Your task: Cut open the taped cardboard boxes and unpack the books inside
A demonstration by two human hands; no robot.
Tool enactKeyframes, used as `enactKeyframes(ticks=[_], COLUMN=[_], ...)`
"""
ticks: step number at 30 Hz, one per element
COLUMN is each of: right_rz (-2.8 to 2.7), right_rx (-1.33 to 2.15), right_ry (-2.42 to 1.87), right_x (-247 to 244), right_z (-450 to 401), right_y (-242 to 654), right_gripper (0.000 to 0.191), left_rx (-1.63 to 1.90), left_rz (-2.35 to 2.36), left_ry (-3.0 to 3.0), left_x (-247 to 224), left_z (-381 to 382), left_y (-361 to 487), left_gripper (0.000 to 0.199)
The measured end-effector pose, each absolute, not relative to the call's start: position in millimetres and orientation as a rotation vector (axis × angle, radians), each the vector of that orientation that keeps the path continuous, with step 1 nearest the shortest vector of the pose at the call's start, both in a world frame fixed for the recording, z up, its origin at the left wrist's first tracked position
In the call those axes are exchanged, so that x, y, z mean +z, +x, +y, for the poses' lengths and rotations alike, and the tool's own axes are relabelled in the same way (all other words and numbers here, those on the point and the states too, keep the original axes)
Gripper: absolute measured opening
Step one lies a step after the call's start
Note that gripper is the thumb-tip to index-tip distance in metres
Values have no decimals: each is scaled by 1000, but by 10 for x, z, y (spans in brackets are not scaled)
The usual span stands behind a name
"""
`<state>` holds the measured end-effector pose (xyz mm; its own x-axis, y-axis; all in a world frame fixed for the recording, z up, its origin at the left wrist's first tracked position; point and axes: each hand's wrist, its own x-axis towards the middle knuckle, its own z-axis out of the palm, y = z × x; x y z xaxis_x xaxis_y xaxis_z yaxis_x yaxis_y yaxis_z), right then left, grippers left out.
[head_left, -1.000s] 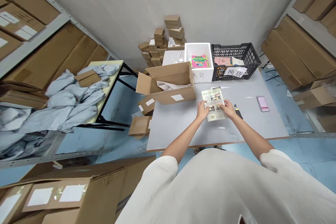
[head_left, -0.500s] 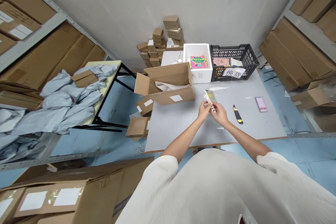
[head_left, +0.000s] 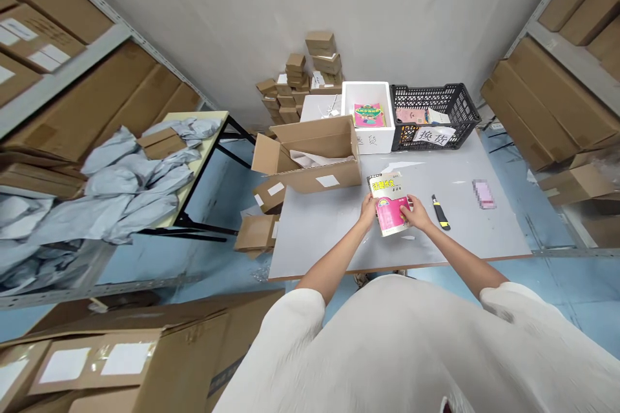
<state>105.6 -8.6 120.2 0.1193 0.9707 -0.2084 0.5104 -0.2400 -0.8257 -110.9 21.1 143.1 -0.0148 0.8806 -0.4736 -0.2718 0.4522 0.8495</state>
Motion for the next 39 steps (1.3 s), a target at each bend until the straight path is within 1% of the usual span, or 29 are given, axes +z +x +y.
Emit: enactKeyframes(ticks=[2,6,11,17,20,28,33,36,39], right_rz=[-1293,-1168,-1129,-1073,-1002,-921,-896,-891,-908], right_rx=[1184,1493,1590,1683,1648,1391,1328,1326,1342], right_ry=[-1846,-1722,-1633,-1514,-1497,-1540,-1548,-1537,-1505], right_x=[1214,1306,1510,1749,1802,1857,1940,1984,2010], right_z=[-90,-120,-139,-90,-51,46,26,77,245], right_y=[1100,1127,1182,1234,1243,1199,1277,1379,1516], right_gripper=[70,54,47,47,49,57,62,63,61], left_rx=[997,1003,1055,1014,904,716,672,740,827], left_rz=[1267,1233,1205,1205,1191,1028,939,930,985], left_ry=[586,513,527,559,621,884,951,909,866], left_x=[1421,1386,1410,1577,1646,1704,1690,1669,1652], left_z=[240,303,417,535,476,338,438,506,623], left_y=[-1146,-1198,-1263,-1281,-1295,-1425,-1368,-1223,-1037], left_gripper=[31,41,44,41,45,63,81,80,73])
